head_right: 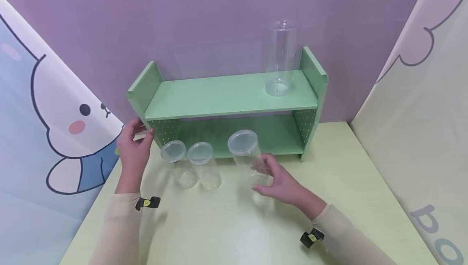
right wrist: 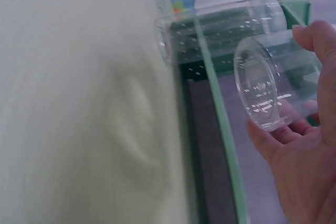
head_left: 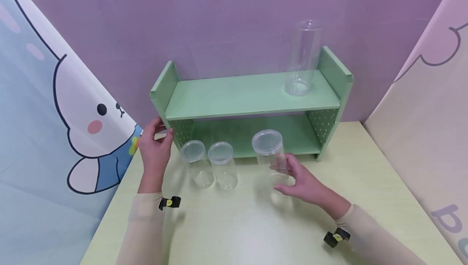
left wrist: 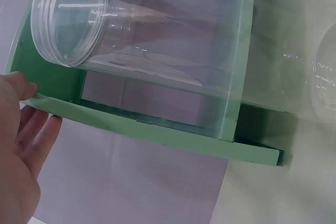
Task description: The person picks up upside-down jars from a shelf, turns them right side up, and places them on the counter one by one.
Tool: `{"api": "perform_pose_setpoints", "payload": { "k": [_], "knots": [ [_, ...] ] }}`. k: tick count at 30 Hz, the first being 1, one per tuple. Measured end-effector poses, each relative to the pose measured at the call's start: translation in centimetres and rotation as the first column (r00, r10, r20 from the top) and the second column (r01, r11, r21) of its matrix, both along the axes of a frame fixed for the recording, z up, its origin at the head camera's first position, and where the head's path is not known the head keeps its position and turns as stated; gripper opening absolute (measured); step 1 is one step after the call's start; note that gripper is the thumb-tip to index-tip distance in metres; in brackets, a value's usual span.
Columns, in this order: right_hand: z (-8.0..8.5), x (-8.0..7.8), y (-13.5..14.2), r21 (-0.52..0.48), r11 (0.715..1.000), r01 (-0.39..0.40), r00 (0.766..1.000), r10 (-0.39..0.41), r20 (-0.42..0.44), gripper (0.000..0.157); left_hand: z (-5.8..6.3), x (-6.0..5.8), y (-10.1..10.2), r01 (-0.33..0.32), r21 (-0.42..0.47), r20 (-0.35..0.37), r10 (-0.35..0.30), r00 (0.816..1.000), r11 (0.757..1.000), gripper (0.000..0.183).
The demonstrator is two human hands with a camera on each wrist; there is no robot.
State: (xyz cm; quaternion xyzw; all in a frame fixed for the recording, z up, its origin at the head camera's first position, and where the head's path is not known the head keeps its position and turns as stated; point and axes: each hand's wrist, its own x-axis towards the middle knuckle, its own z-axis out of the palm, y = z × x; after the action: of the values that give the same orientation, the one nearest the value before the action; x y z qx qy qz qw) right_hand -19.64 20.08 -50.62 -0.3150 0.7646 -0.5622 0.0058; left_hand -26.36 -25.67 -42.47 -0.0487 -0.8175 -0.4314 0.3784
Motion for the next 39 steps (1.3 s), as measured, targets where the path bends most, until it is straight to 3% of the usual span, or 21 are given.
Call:
{"api": "perform_pose_setpoints", "payload": {
  "k": [10, 21, 39],
  "knots": [
    [-1.9, -1.5, -3.0, -0.033, 0.999, 0.023, 0.998, -0.021, 0.059, 0.084, -0.2, -0.1, 0.0, 0.009, 0.004, -0.005, -0.009, 1.000, 1.000, 0.046],
    [-2.1, -3.6, -5.3, 0.029, 0.998, 0.063, 0.990, -0.066, 0.127, 0.094, -0.4, -0.2, -0.2, 0.012, 0.012, -0.011, -0.012, 1.000, 1.000, 0.046],
    [-3.0, -4.5, -6.3, -0.008, 0.999, 0.049, 0.988, -0.047, 0.150, 0.088, -0.3, -0.2, -0.2, 0.032, 0.002, -0.035, -0.032, 0.999, 0.999, 0.045]
  ]
}}
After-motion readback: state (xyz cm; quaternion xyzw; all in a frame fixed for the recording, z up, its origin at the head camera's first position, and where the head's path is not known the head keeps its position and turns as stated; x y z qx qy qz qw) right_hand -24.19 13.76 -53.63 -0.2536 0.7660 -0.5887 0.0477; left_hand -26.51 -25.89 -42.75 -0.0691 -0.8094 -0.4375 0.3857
